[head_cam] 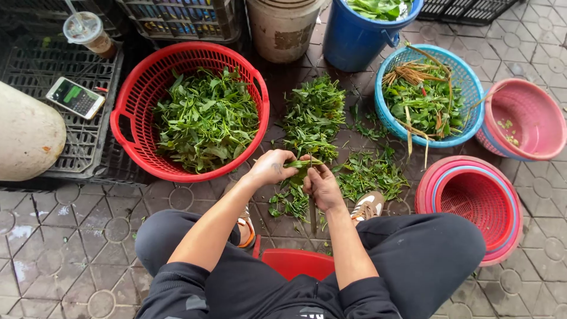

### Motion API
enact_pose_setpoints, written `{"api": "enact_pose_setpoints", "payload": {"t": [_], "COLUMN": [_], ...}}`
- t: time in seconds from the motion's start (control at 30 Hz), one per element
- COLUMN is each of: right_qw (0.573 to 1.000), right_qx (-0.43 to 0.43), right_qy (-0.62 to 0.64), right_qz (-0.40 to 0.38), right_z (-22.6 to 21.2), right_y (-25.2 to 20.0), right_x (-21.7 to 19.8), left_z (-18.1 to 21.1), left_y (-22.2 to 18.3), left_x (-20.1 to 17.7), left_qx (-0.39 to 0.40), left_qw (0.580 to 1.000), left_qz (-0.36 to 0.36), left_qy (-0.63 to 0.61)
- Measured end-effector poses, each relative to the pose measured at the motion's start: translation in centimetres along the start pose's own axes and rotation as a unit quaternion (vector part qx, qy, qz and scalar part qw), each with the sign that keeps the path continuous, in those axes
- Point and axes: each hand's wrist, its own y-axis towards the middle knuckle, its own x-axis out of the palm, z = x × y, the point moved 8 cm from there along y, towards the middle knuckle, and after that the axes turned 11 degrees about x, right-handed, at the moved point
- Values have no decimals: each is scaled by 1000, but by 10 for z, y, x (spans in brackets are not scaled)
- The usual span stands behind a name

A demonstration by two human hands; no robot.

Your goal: Sorting and cleaning leafy green vegetables into different baskets

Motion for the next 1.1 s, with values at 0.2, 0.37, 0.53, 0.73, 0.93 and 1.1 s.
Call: {"api": "enact_pose_setpoints", "payload": {"t": [0.2, 0.37, 0.53, 0.73, 0.93, 1.1], "right_qw": [993, 957, 988, 983, 969, 959], "right_qx": [9, 31, 63, -6, 0, 21], "right_qy": [47, 213, -65, -141, -103, 112], "right_qz": [110, 193, 128, 119, 224, 261], "right_z": [-8, -1, -64, -26, -21, -20], "right_y": [3, -3, -49, -17, -13, -13], "right_x": [-29, -98, 20, -13, -39, -94], "left_z": [-27, -35, -29, -22, -73, -60], "left_y": [10, 10, 10, 3, 10, 4], "left_x": [29, 40, 43, 38, 68, 66], "left_qx": [-22, -10, -6, 14, -23, -95], "left_qw": [999, 994, 993, 982, 973, 890], "left_qz": [-13, -8, -11, -17, -25, 69], "left_qy": [-44, -112, -117, -187, -228, -441]}}
